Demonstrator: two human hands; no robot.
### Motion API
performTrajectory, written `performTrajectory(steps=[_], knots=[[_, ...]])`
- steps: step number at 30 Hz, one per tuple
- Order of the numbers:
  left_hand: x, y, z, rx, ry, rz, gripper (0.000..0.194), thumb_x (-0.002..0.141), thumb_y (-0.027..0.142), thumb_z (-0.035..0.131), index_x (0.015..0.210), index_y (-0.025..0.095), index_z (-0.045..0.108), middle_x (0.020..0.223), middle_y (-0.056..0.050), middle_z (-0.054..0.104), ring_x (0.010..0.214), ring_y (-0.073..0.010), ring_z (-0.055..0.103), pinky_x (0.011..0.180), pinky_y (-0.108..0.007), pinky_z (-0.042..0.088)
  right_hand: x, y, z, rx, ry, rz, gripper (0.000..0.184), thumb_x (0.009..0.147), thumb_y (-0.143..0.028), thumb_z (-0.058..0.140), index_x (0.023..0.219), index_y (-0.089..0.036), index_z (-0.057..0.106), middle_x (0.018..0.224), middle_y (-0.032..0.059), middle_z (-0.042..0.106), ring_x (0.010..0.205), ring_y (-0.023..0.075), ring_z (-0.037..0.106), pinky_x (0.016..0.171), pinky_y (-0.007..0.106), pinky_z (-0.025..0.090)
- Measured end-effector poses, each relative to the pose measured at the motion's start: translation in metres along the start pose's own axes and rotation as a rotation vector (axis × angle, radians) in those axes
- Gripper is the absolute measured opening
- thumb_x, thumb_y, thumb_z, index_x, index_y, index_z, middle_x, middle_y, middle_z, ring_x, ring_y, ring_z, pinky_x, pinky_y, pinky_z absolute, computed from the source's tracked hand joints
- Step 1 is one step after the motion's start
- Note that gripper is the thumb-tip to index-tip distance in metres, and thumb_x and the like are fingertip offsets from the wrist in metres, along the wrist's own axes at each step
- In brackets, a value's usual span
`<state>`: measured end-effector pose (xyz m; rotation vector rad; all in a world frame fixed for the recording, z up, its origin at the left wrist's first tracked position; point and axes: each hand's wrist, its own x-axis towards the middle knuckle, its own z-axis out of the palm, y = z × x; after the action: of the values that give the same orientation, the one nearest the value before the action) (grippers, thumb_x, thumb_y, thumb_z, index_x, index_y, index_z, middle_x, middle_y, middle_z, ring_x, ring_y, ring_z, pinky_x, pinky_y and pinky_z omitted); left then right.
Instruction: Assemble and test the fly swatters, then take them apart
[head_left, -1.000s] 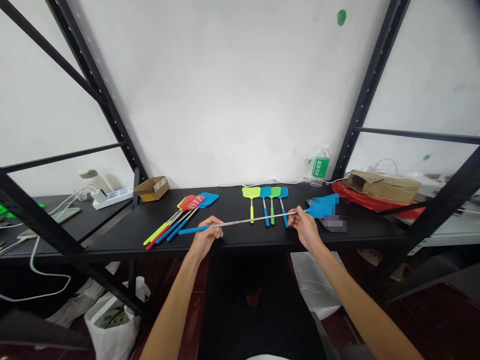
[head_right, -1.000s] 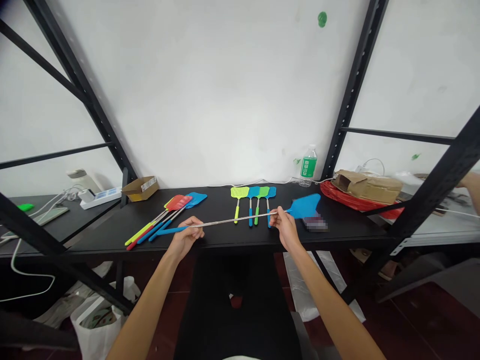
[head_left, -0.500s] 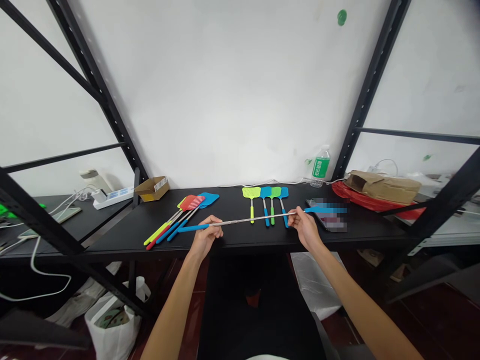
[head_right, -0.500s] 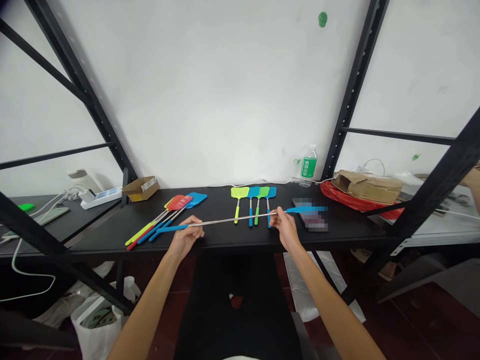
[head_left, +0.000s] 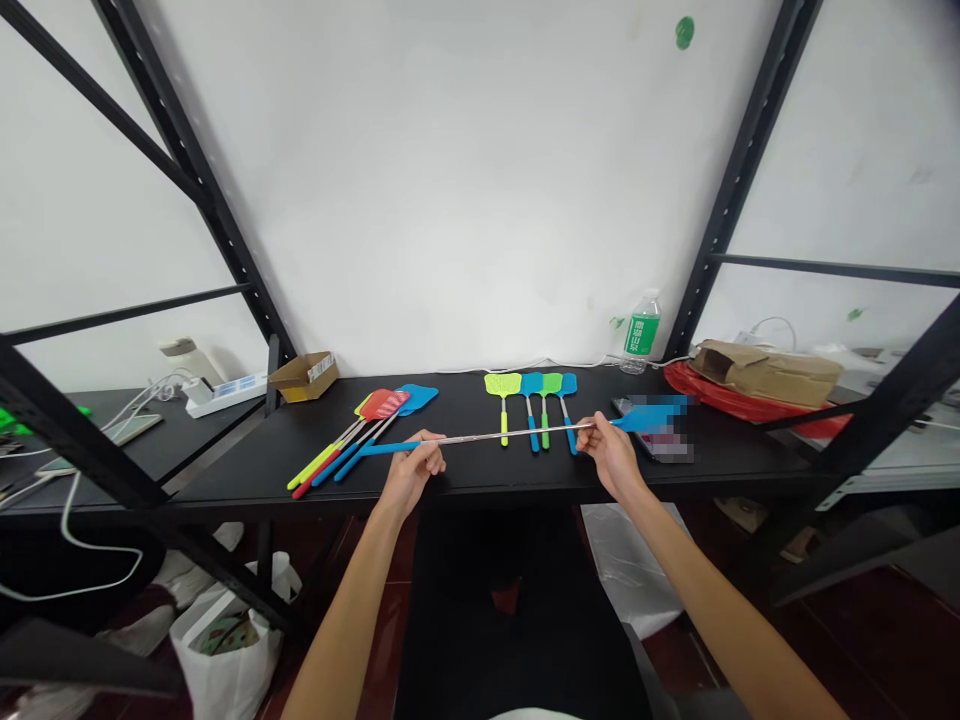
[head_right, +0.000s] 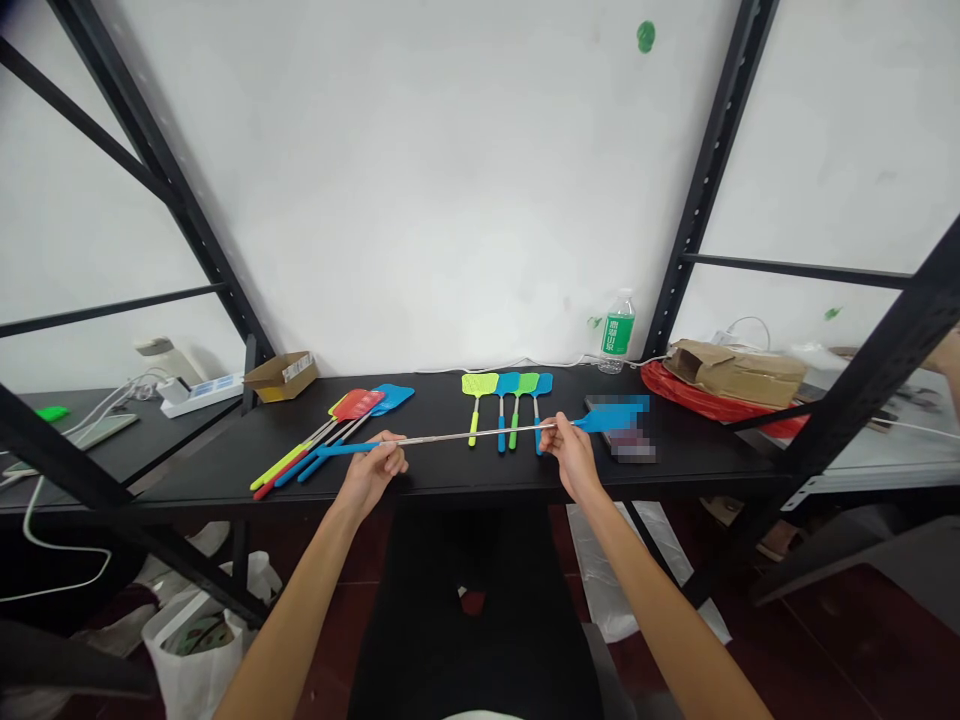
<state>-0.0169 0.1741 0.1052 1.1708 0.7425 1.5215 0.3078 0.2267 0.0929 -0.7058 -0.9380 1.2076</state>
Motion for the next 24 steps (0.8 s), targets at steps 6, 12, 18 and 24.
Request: performTrajectory(steps=[6, 12, 18, 24], knots=[[0.0000, 0.0014, 0.0045, 0.074, 0.041, -0.009, 0.033, 0.085, 0.040, 0.067, 0.063, 0.017, 0.060, 0.047, 0.005, 0.039, 0.047, -0.0096, 0.039, 0.059, -0.028, 0.043, 0.0004, -0.0001, -0.0002, -0.013, -0.003, 0.000, 0.041, 0.076, -0.059, 0.072, 0.074, -0.018, 0.070, 0.059, 0.0013, 0.057, 0.057, 0.0148, 0.055, 0.057, 0.028, 0.047], [0.0020, 0.0001, 0.0044, 0.093, 0.092, -0.033, 0.037, 0.085, 0.042, 0.066, 0.060, 0.015, 0.065, 0.041, 0.006, 0.035, 0.042, -0.0085, 0.037, 0.054, -0.028, 0.042, -0.0003, -0.0007, 0.0003, -0.017, -0.004, 0.002, 0.040, 0.077, -0.058, 0.071, 0.073, -0.018, 0.070, 0.059, 0.0013, 0.057, 0.057, 0.0145, 0.055, 0.057, 0.028, 0.047], [0.0016, 0.0009, 0.0035, 0.104, 0.059, -0.010, 0.030, 0.084, 0.035, 0.070, 0.062, 0.015, 0.064, 0.045, 0.006, 0.038, 0.046, -0.0085, 0.037, 0.056, -0.026, 0.041, -0.0002, 0.0002, -0.0003, 0.001, -0.011, -0.005, 0.039, 0.077, -0.057, 0.072, 0.075, -0.018, 0.071, 0.060, 0.0009, 0.057, 0.056, 0.0139, 0.054, 0.057, 0.027, 0.047], [0.0008, 0.0021, 0.0017, 0.105, 0.024, 0.002, 0.028, 0.083, 0.033, 0.071, 0.062, 0.016, 0.061, 0.050, 0.004, 0.044, 0.051, -0.0092, 0.042, 0.059, -0.026, 0.042, -0.0006, -0.0008, 0.0003, -0.004, -0.005, -0.006, 0.039, 0.077, -0.057, 0.072, 0.076, -0.019, 0.070, 0.059, 0.0009, 0.057, 0.057, 0.0146, 0.055, 0.057, 0.028, 0.047]])
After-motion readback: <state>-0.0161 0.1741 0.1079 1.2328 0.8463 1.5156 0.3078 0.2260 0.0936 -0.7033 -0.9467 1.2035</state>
